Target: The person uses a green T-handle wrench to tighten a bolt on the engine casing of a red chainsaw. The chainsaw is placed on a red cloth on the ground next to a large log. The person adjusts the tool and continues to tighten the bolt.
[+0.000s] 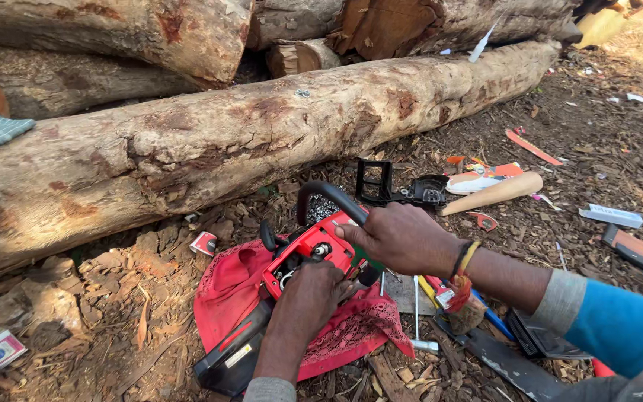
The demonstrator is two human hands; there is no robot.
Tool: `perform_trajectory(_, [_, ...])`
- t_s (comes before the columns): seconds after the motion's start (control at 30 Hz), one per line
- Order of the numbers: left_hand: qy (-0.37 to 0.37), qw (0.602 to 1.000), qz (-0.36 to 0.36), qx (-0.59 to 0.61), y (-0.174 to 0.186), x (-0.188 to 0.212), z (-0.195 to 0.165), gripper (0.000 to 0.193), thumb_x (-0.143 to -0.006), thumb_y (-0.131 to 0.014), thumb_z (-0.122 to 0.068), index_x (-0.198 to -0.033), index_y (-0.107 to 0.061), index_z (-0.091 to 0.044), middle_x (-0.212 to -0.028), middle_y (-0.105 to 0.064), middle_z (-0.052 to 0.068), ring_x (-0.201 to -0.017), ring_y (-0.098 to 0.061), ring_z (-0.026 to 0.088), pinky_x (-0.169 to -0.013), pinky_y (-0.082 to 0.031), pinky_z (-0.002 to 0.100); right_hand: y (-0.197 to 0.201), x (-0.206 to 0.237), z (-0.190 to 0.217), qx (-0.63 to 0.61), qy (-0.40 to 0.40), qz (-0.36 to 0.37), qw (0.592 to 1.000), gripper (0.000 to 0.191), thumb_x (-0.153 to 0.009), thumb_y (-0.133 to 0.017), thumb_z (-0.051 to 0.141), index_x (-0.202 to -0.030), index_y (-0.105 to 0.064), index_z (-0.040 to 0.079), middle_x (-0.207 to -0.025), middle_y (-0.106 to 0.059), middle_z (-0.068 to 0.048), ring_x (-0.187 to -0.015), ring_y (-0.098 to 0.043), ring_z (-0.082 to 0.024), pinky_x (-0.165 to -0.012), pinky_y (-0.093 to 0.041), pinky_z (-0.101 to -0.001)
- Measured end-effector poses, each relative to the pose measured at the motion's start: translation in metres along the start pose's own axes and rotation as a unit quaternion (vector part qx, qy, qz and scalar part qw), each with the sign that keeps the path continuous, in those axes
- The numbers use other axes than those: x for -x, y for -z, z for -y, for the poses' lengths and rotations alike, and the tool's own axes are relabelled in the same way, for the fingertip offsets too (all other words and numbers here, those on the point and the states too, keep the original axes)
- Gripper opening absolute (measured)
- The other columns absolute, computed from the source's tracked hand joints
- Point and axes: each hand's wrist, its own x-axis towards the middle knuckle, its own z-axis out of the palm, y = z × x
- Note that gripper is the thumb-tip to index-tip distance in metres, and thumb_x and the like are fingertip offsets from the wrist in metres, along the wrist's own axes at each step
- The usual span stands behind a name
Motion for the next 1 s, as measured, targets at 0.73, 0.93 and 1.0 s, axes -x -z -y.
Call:
perform_trajectory(0.73, [-0.027,1.000,0.005,-0.007,-0.003,-0.005,0.005,0.021,-0.091,-0.070,-0.024,-0.092,-0.075,-0.004,-0.094,-0.071,0.016,-0.091,-0.070,0.037,-0.083,-0.055,0.051,0.003,-0.013,-0.012,0.014,0.101,-0.006,0.995,0.067,-0.107,-0.047,0.058,-0.076,-0.068,0.002,-0.061,-0.063,-0.014,-0.052,-0.063,-0.028,-0.055,-0.051,-0.0457])
perform_trajectory(0.93, [-0.014,0.999,0.012,-0.039,0.001,0.001,-0.006,0.024,-0.093,-0.070,-0.025,-0.090,-0.075,-0.002,-0.093,-0.071,0.018,-0.090,-0.071,0.038,-0.082,-0.055,0.052,0.004,-0.008,-0.022,-0.242,0.028,0.055,0.968,0.054,-0.100,-0.052,0.048,-0.091,-0.071,-0.001,-0.056,-0.064,-0.011,-0.050,-0.069,-0.026,-0.052,-0.053,-0.0444])
perform_trajectory(1.0, [-0.014,0.999,0.007,-0.032,0.003,0.003,-0.010,0.022,-0.091,-0.071,-0.024,-0.091,-0.075,-0.003,-0.093,-0.071,0.017,-0.089,-0.071,0.038,-0.081,-0.055,0.052,0.008,-0.003,-0.026,-0.188,0.126,0.001,0.974,0.045,-0.098,-0.054,0.045,-0.103,-0.071,0.004,-0.055,-0.066,-0.011,-0.051,-0.071,-0.024,-0.052,-0.054,-0.0428])
